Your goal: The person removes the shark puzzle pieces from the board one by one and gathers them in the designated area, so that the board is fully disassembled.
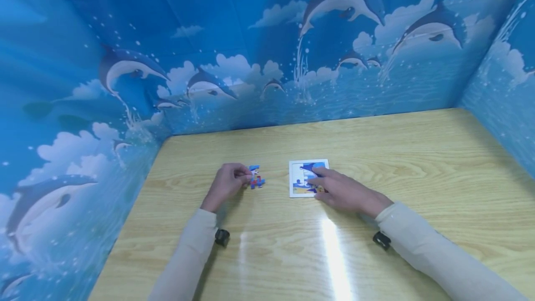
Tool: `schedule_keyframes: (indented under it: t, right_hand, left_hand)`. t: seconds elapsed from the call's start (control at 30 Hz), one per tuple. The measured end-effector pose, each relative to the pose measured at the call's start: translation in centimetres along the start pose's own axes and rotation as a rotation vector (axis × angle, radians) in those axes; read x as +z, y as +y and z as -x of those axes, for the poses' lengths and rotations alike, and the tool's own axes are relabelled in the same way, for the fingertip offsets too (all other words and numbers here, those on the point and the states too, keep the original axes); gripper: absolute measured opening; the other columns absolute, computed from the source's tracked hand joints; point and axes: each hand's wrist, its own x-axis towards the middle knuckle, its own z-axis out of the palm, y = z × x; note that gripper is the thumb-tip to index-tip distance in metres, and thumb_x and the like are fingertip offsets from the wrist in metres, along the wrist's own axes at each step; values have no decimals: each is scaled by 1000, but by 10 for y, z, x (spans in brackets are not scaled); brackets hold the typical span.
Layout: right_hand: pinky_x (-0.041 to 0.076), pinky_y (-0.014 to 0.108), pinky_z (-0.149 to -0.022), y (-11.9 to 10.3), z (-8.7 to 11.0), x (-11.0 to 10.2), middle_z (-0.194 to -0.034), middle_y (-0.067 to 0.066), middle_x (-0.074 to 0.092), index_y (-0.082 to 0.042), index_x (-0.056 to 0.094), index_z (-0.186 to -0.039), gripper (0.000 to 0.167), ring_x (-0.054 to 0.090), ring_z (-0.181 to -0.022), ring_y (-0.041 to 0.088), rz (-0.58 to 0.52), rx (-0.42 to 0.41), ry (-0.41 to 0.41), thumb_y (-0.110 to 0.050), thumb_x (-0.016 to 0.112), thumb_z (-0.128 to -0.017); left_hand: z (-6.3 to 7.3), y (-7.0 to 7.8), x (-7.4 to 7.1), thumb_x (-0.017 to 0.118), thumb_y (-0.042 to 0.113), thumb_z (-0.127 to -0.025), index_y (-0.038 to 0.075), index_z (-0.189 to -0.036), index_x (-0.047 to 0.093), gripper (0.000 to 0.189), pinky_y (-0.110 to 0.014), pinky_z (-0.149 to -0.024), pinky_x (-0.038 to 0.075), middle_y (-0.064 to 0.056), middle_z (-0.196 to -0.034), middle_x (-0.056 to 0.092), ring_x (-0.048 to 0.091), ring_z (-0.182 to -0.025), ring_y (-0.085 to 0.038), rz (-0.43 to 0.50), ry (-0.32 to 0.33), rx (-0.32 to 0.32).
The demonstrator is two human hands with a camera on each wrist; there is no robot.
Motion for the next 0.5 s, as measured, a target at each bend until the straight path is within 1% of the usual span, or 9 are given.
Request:
schedule_keyframes:
  t: [0.23,0.5]
  right_hand:
    - [35,57,-112,1,0,1,-156,29,34,2,56,-140,45,34,-143,45,-1,-5,1,-18,65,-100]
    - [35,57,-113,1,0,1,-157,28,34,1,57,-140,45,34,-144,45,-5,4,-2,-19,65,-100]
  left_hand:
    - [2,-7,-9,70,5,-94,4,-99,73,6,-33,-71,56,-6,-85,71,66,-77,-19,12,-27,-1]
    - [1,-9,-13,70,2,-93,1,-101,72,9,-31,-72,58,-9,-89,71,67,-78,-20,-16,-55,-50]
